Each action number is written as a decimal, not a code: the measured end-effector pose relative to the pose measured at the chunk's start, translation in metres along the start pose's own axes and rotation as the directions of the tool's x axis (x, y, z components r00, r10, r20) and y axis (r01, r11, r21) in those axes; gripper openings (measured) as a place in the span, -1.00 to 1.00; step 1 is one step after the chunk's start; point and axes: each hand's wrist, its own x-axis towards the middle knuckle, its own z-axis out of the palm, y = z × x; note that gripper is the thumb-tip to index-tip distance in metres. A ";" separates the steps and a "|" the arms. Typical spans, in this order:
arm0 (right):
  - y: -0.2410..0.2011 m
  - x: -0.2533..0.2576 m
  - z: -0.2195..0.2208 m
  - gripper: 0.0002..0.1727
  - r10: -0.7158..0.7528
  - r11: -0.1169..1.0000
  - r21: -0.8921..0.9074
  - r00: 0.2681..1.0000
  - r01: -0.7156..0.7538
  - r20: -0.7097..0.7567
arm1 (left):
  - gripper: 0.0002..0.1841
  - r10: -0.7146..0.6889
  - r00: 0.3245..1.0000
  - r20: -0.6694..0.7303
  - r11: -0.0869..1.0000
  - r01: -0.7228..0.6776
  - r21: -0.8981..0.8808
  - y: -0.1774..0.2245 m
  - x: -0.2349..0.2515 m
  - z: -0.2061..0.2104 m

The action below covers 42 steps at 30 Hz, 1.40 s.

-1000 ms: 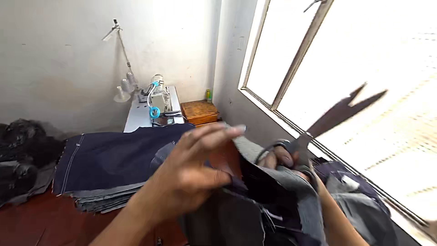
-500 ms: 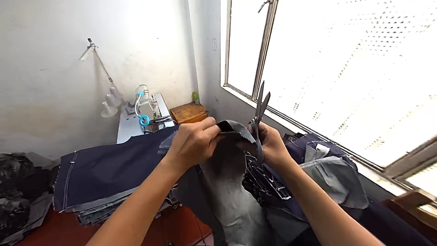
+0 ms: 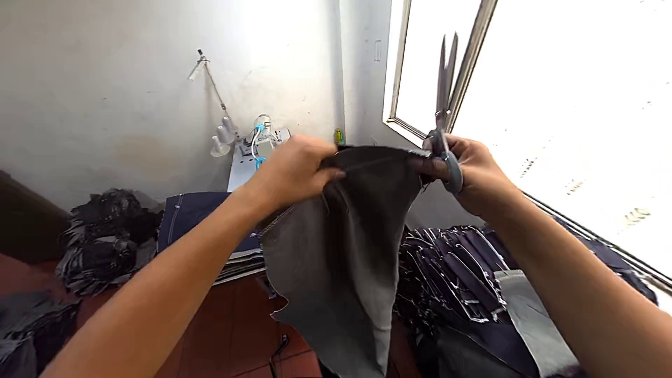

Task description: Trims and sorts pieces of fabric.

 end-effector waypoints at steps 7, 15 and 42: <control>-0.020 0.031 -0.001 -0.82 -0.133 0.969 0.209 0.991 0.134 -0.022 | -0.63 0.089 0.972 0.216 0.911 -0.167 0.378 0.028 0.060 -0.063; -0.074 0.058 0.016 -0.68 -0.244 0.970 -0.013 0.970 0.244 -0.002 | -0.47 -0.244 0.969 0.041 0.871 0.201 0.448 0.043 0.076 -0.106; 0.108 -0.195 0.165 -0.41 0.052 0.938 -0.296 0.919 -0.179 -0.392 | -0.64 0.144 0.987 0.077 0.914 -0.163 0.371 0.004 0.040 -0.216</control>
